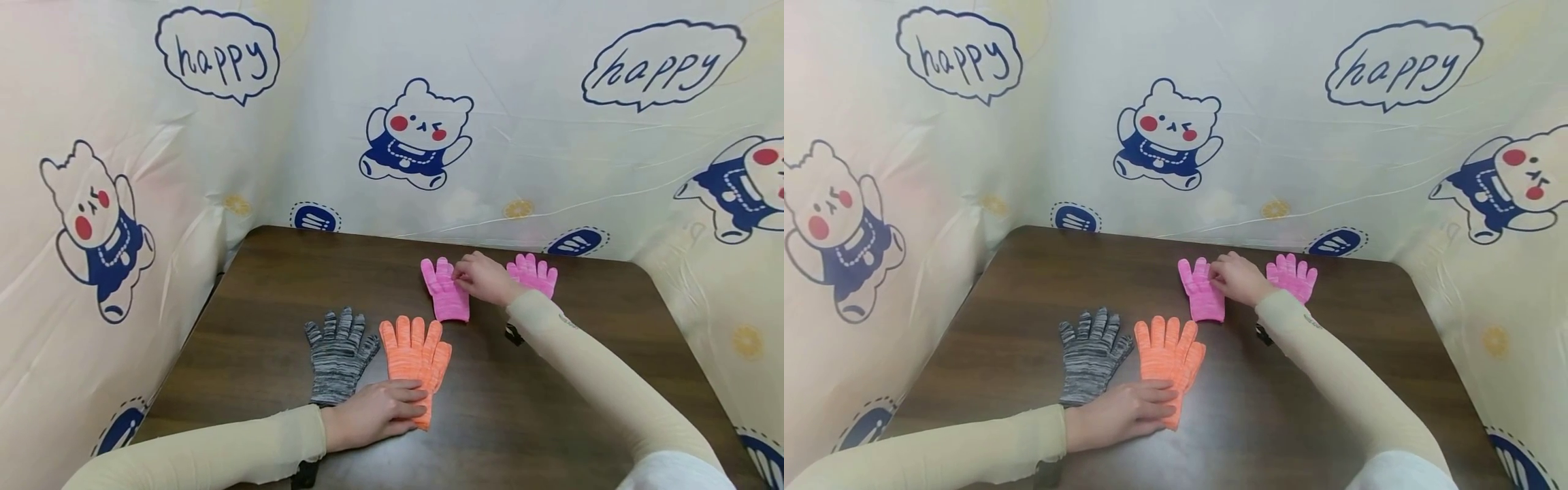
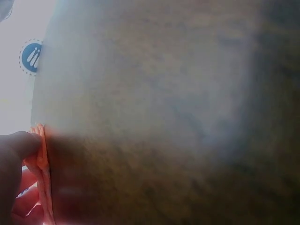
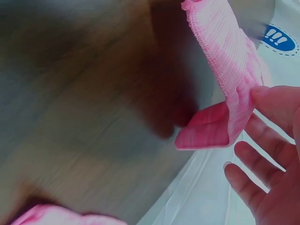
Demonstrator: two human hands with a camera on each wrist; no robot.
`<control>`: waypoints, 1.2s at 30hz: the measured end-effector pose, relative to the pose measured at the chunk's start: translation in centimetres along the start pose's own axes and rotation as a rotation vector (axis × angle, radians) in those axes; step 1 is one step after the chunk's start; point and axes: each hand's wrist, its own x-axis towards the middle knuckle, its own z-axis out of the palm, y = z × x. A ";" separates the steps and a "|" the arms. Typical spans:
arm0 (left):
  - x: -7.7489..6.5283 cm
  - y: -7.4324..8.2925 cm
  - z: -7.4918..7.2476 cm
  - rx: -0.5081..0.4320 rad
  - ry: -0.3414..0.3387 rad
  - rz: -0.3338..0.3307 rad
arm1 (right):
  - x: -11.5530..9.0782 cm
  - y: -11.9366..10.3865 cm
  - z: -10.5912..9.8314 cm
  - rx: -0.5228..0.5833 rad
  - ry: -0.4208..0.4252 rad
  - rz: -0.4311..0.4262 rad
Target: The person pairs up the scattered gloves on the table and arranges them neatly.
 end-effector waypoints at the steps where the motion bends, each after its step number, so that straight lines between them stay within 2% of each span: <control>1: 0.0 0.0 0.0 -0.001 0.000 0.000 | -0.4 0.1 -0.1 0.003 0.005 -0.010; 9: 0.1 0.0 -0.3 -0.010 -0.011 -0.008 | -3.4 0.6 -1.3 0.053 0.011 -0.018; 18: 0.1 0.1 -0.1 -0.004 0.006 -0.004 | -6.2 1.3 -1.6 0.083 0.019 -0.017; 28: 0.1 0.0 0.1 0.002 0.020 -0.001 | -9.4 0.9 -0.8 0.144 0.031 -0.054; 36: 0.1 0.1 0.0 0.011 0.017 -0.004 | -12.0 0.3 0.8 0.160 0.053 -0.073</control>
